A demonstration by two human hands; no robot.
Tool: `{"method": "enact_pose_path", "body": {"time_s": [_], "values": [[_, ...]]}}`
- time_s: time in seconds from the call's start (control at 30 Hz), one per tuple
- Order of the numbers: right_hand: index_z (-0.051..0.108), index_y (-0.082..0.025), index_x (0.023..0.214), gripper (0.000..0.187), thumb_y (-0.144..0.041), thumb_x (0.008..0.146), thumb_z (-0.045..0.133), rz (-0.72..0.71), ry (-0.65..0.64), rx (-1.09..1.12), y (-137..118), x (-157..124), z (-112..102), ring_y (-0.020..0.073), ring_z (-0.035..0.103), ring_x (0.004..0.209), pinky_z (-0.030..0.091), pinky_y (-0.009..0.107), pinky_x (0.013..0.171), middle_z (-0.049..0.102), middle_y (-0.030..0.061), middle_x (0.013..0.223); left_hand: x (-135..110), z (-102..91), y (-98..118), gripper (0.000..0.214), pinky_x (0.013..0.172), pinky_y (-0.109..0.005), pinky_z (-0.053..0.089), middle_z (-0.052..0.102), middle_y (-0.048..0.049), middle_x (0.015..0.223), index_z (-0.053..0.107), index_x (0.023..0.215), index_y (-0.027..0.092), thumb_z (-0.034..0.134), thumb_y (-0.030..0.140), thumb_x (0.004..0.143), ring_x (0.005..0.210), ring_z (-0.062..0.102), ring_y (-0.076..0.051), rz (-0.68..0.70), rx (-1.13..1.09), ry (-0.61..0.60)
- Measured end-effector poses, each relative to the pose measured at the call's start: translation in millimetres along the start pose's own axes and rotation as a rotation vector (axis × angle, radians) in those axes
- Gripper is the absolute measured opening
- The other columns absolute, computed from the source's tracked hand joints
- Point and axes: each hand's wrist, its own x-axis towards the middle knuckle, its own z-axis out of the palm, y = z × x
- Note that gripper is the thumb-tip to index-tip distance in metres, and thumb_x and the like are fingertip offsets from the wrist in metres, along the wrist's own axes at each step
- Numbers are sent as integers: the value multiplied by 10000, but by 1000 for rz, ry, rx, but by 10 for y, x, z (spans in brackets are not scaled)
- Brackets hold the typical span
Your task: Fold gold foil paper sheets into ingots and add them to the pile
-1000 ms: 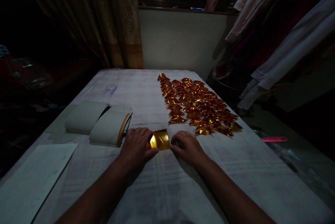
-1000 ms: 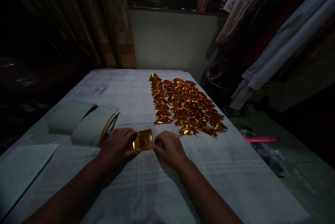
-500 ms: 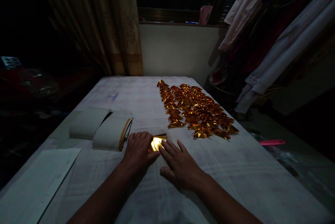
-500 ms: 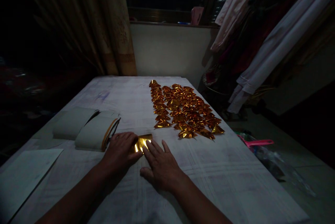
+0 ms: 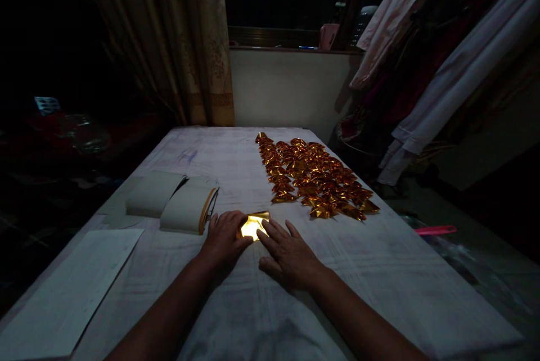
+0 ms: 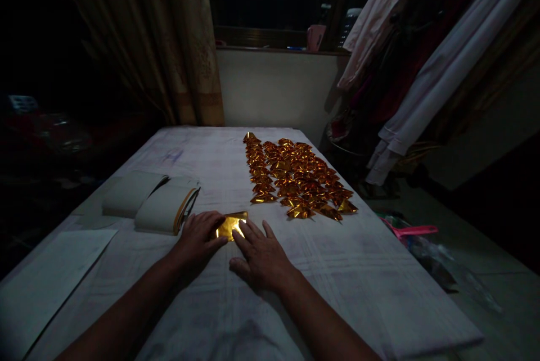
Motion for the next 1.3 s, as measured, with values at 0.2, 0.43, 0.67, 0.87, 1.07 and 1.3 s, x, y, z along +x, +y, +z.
{"method": "enact_pose_path", "body": {"time_s": [0.2, 0.43, 0.67, 0.87, 1.07, 1.3], "values": [[365, -200, 1545, 657, -570, 1005, 429, -2, -9, -21, -22, 2, -25, 303, 224, 1519, 138, 621, 1211, 288, 139, 1629, -36, 20, -158, 405, 1141, -560, 278, 608, -103, 1378, 591, 1261, 231, 630, 281, 862, 1315, 505, -282, 33, -31, -1], [352, -155, 1547, 679, -558, 1005, 425, 21, -13, -21, -20, -2, -13, 297, 195, 1527, 131, 617, 1214, 264, 156, 1632, -46, 11, -269, 465, 1170, -589, 266, 576, -103, 1449, 569, 1352, 250, 583, 273, 887, 1393, 454, -289, 36, -34, -60], [357, -169, 1547, 658, -539, 1008, 433, 36, 13, -39, -41, -35, -5, 294, 209, 1524, 149, 616, 1210, 276, 153, 1625, -84, -102, -347, 555, 1186, -542, 299, 536, -77, 1498, 529, 1425, 254, 567, 221, 872, 1467, 370, -295, 12, -52, -135], [375, -169, 1540, 669, -559, 1000, 438, 79, 33, -68, -53, 89, -18, 302, 228, 1518, 163, 595, 1210, 291, 164, 1619, -185, -34, -169, 425, 1182, -586, 291, 519, -98, 1510, 601, 1347, 230, 451, 237, 949, 1460, 381, -289, 82, -17, 30], [399, -140, 1517, 652, -541, 1006, 449, 62, 48, -94, 40, 482, -75, 317, 246, 1509, 175, 584, 1203, 315, 176, 1612, -67, -53, -6, 333, 1193, -655, 174, 591, -102, 1436, 627, 1265, 224, 491, 239, 962, 1448, 389, -298, 148, 134, 51], [627, -138, 1209, 338, -372, 968, 589, -14, 229, -48, 67, 640, -81, 280, 507, 1302, 348, 449, 1132, 617, 145, 1348, 167, -96, -182, 285, 1192, -579, 234, 697, -61, 1290, 656, 1209, 278, 520, 241, 961, 1206, 626, -220, 185, 153, 60]]}}
